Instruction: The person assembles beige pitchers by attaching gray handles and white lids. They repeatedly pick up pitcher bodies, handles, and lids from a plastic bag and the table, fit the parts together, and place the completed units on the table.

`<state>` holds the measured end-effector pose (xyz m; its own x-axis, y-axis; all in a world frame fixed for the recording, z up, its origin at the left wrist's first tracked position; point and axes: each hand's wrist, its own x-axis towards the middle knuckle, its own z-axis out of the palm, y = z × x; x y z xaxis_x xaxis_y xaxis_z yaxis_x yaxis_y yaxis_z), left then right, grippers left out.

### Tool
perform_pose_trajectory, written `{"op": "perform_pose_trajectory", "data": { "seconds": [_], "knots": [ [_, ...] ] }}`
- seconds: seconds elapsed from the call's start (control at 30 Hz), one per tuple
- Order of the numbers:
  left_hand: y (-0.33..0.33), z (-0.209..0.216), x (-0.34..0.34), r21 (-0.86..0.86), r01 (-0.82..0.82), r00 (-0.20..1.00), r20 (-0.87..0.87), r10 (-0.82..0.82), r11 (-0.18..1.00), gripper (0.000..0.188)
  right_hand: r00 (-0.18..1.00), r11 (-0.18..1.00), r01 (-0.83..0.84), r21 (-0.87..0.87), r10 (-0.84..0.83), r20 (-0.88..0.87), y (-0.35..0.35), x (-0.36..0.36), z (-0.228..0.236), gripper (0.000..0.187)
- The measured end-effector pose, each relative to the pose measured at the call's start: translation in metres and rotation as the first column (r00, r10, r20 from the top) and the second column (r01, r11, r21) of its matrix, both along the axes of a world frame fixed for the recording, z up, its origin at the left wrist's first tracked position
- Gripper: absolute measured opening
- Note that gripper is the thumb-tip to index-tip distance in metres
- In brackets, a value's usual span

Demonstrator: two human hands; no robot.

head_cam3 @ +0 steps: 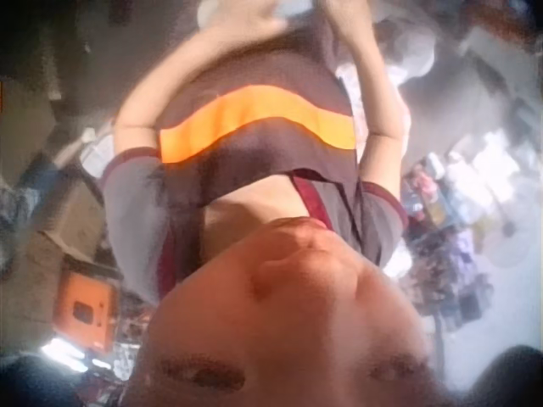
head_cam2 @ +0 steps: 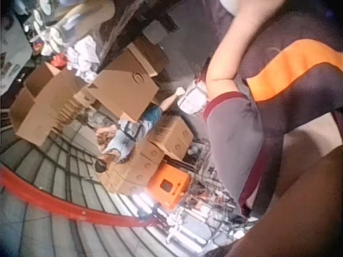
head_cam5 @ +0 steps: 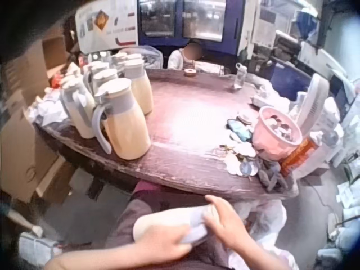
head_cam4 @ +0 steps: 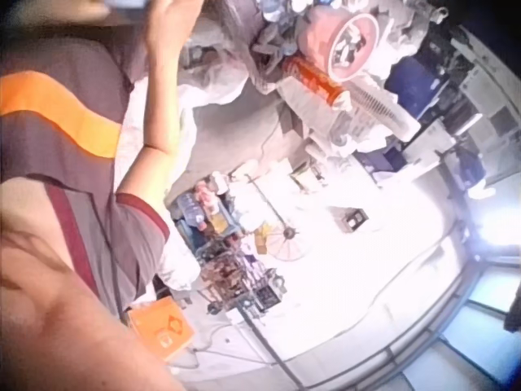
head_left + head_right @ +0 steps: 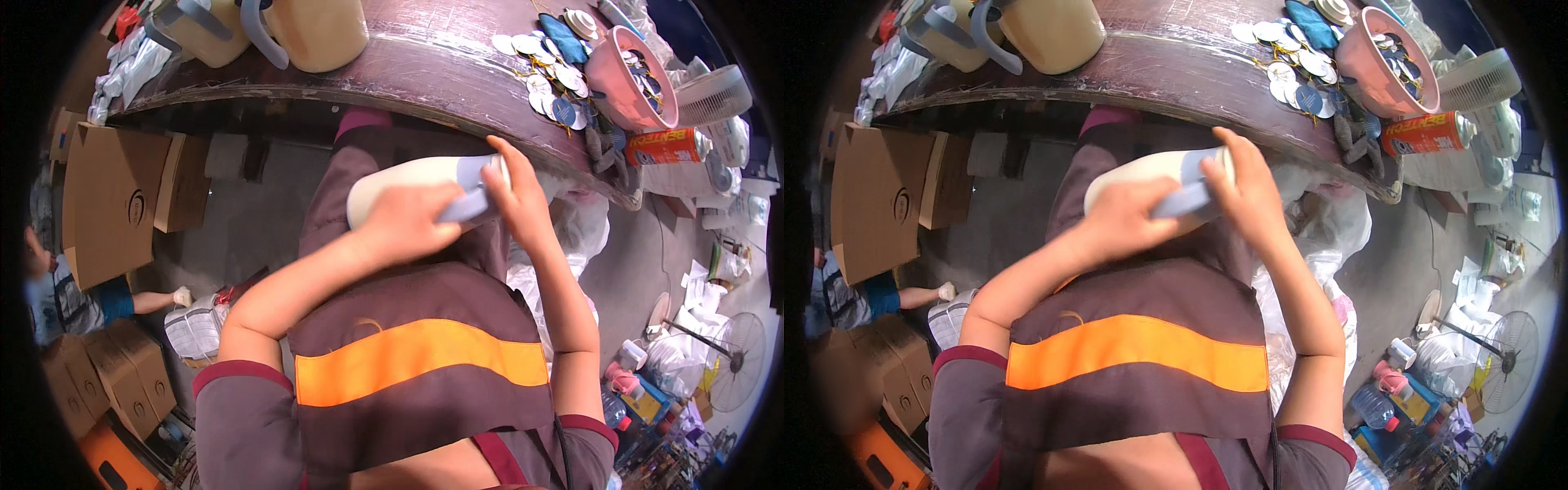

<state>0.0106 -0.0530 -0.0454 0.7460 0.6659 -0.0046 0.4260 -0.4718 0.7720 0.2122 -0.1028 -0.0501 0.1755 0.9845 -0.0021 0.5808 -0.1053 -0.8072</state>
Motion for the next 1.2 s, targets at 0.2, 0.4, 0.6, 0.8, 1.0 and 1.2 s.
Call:
{"op": "perform_pose_trajectory", "data": {
  "seconds": [0.2,0.4,0.6,0.8,1.0,1.2],
  "knots": [
    [0.080,-0.026,-0.011,-0.547,-0.005,0.954,0.248,0.167,0.837,0.011,0.749,0.692,-0.656,0.303,0.544,0.379,-0.029,-0.032,0.042,0.063],
    [0.077,-0.025,-0.017,-0.236,-0.163,0.977,0.096,0.190,0.958,0.014,0.807,0.727,-0.580,0.368,0.450,0.382,-0.006,-0.023,0.031,0.055],
    [0.044,0.033,-0.029,-0.516,0.003,0.983,0.158,0.092,0.856,0.027,0.903,0.961,-0.273,0.049,0.273,-0.331,0.033,0.007,0.012,0.047],
    [0.032,0.029,-0.018,-0.748,-0.091,0.789,0.349,0.506,0.658,0.020,0.791,0.974,-0.034,0.223,-0.110,0.602,0.156,0.066,-0.034,0.064],
    [0.035,0.008,-0.002,-0.710,-0.170,0.718,0.386,0.579,0.683,0.021,0.452,0.977,-0.068,0.200,-0.149,0.880,0.171,0.071,-0.073,0.072],
    [0.033,0.002,-0.005,-0.692,-0.150,0.743,0.393,0.542,0.706,0.022,0.670,0.933,-0.235,0.272,-0.047,0.741,0.060,0.040,-0.074,0.048]
  ]
}}
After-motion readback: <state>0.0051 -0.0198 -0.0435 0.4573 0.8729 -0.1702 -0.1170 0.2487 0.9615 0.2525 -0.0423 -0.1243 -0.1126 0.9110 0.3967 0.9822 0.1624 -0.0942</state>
